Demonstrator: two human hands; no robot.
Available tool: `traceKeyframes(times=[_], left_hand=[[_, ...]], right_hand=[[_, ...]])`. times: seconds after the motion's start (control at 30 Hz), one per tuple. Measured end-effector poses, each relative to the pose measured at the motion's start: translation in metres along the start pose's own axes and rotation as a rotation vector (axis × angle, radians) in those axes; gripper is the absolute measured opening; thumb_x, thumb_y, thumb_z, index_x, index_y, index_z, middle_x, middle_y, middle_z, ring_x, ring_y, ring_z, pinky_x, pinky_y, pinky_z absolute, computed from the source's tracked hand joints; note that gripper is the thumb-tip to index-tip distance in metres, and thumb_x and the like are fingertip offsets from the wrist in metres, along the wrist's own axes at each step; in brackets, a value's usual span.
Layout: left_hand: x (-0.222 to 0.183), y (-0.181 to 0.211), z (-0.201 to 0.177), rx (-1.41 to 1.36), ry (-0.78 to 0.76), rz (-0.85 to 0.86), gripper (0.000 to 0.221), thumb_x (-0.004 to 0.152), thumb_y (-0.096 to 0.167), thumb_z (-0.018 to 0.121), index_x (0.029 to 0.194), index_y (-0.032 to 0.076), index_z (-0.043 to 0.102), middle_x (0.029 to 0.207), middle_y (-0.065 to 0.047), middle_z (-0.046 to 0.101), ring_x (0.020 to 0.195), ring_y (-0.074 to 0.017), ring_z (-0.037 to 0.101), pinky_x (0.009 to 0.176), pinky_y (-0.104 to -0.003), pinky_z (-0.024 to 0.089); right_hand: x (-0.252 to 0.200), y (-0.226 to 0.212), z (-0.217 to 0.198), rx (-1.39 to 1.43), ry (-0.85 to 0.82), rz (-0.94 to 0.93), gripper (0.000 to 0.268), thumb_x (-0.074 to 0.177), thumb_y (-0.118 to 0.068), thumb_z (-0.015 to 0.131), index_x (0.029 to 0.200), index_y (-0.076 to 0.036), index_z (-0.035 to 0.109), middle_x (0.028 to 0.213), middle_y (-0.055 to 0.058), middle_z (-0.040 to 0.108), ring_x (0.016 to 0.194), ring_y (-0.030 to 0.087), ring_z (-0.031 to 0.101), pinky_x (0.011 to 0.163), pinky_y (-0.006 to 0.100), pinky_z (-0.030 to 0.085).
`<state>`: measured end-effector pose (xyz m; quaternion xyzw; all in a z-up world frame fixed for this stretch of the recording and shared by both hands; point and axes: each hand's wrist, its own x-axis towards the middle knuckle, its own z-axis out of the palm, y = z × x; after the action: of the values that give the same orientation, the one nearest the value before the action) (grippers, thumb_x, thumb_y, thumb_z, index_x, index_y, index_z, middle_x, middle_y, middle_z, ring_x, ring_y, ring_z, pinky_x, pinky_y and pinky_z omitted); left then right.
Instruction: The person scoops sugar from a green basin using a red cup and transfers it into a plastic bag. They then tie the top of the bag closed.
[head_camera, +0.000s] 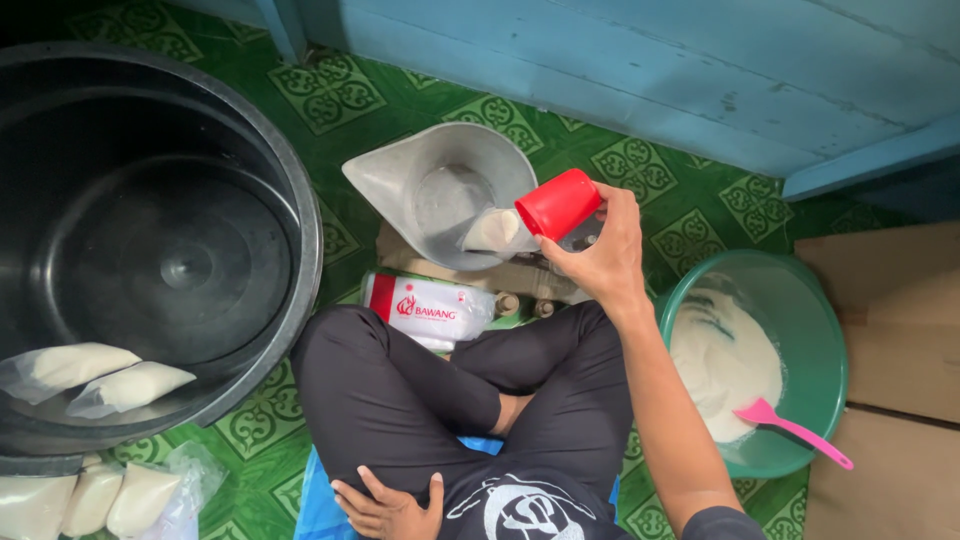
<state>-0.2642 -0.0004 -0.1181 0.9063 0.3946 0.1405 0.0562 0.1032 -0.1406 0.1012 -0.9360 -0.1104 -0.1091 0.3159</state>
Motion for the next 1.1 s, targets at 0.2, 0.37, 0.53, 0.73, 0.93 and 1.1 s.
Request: traceKeyframes(times=[0.2,0.37,0.53,0.73,0.93,1.1], left_hand=[[0.000,-0.001,0.002,-0.029,0.017,0.008,0.114,0.065,0.072,0.052,0.151,0.002,0.029,0.160,-0.029,0.018,0.142,-0.0507,0.030,0.105,-0.060,0.035],[-0.002,-0.003,0.005,-0.082,-0.044,-0.019,0.117,0.063,0.070,0.055,0.154,0.004,0.021,0.162,-0.027,0.010,0.145,-0.0499,0.022,0.107,-0.063,0.030],[-0.003,-0.004,0.005,-0.068,-0.040,-0.012,0.117,0.063,0.070,0.055,0.153,0.003,0.023,0.161,-0.028,0.011,0.145,-0.0500,0.023,0.107,-0.063,0.030],[-0.003,-0.004,0.008,-0.071,-0.011,-0.006,0.117,0.064,0.070,0.054,0.153,0.002,0.023,0.161,-0.028,0.012,0.145,-0.0503,0.024,0.107,-0.063,0.031],[-0.005,-0.007,0.009,-0.083,-0.009,-0.003,0.117,0.063,0.071,0.055,0.153,0.002,0.023,0.161,-0.028,0.011,0.145,-0.0505,0.024,0.107,-0.064,0.031],[-0.005,-0.007,0.010,-0.081,-0.032,-0.014,0.119,0.063,0.072,0.054,0.154,0.003,0.020,0.162,-0.027,0.009,0.145,-0.0496,0.021,0.108,-0.063,0.030]], right_hand=[[-0.001,-0.003,0.000,0.005,0.004,0.004,0.075,0.063,-0.031,0.087,0.121,-0.002,0.050,0.111,0.011,0.052,0.099,0.024,0.051,0.080,0.033,0.046],[-0.001,0.000,0.000,-0.013,0.018,-0.041,0.076,0.063,-0.031,0.087,0.123,-0.002,0.050,0.110,0.011,0.051,0.098,0.024,0.050,0.079,0.033,0.045],[-0.001,0.001,0.001,-0.011,0.028,-0.040,0.075,0.063,-0.032,0.087,0.121,-0.002,0.050,0.109,0.011,0.051,0.097,0.024,0.050,0.078,0.033,0.045],[-0.001,0.002,0.002,-0.004,0.037,-0.041,0.075,0.063,-0.032,0.088,0.121,-0.002,0.050,0.110,0.012,0.051,0.096,0.024,0.050,0.078,0.033,0.045],[-0.002,0.001,0.001,-0.004,0.037,-0.063,0.075,0.063,-0.031,0.087,0.121,-0.002,0.049,0.109,0.012,0.051,0.096,0.024,0.049,0.078,0.033,0.044],[-0.001,0.001,0.002,-0.019,0.046,-0.118,0.076,0.065,-0.031,0.088,0.122,-0.001,0.049,0.109,0.012,0.050,0.099,0.026,0.049,0.079,0.034,0.044]])
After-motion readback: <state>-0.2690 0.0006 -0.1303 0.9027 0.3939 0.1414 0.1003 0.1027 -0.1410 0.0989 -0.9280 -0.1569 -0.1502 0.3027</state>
